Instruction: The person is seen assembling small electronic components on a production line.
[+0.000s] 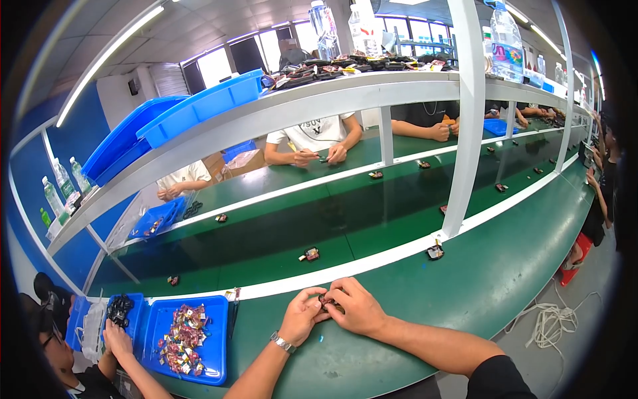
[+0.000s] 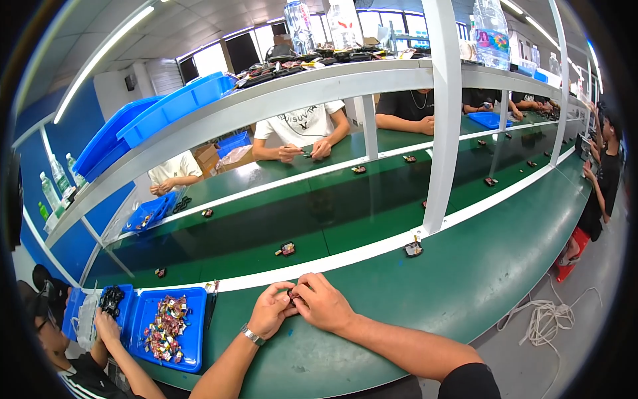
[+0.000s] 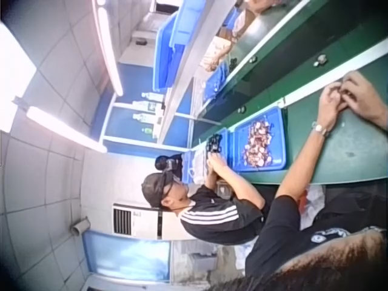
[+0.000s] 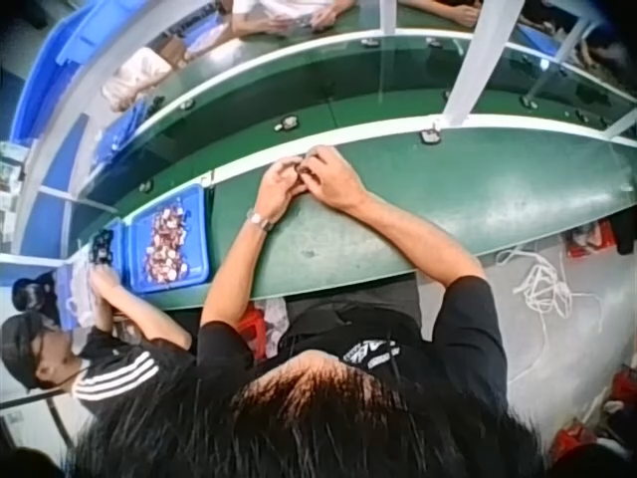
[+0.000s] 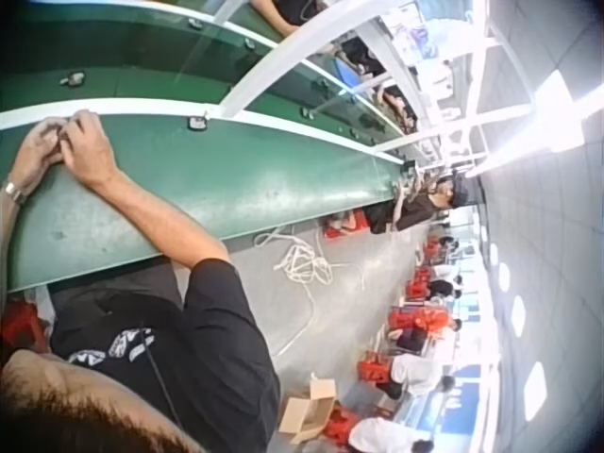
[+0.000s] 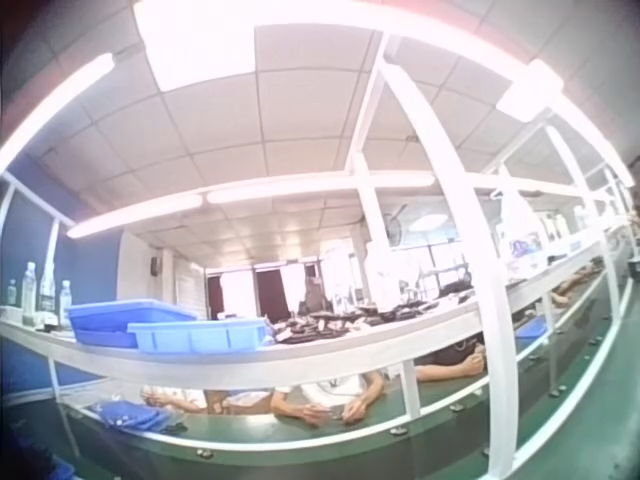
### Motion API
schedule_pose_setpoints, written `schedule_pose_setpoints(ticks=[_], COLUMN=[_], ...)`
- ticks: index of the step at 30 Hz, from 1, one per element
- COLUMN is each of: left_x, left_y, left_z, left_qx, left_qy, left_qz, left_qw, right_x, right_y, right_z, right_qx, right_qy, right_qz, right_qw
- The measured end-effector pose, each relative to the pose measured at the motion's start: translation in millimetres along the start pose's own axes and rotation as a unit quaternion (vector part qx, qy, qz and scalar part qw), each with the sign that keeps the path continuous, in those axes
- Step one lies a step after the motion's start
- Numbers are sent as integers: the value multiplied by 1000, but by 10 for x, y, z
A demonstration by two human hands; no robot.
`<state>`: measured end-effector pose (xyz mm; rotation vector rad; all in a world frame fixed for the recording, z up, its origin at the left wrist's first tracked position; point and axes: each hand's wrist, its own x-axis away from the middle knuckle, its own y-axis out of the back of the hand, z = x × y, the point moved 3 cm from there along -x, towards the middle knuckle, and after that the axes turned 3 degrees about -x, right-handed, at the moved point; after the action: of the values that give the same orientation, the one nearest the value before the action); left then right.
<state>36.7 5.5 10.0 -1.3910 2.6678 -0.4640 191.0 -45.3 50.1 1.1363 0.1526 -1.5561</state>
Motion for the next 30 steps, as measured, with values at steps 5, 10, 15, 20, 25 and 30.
schedule_pose_setpoints(ticks=[5,10,15,20,25,30], left_x=[-3,-2,-1,-2,-14,-4], left_y=[-15,-30,-27,-31,28,0], left_z=[-7,-14,-23,-34,24,-18], left_qx=[-1,-2,0,4,-6,-33], left_qy=[0,1,-14,-18,-32,-27], left_qz=[6,0,6,-3,11,20], left_qw=[1000,1000,1000,1000,999,999], right_x=[-4,-23,-7,-59,-34,-25], right_y=[28,41,34,111,120,141], right_z=[6,35,3,-56,-156,-214], right_qx=[8,36,54,15,12,-64], right_qy=[3,39,61,61,39,-36], right_qz=[11,18,34,65,97,116], right_qw=[1000,998,996,996,994,991])
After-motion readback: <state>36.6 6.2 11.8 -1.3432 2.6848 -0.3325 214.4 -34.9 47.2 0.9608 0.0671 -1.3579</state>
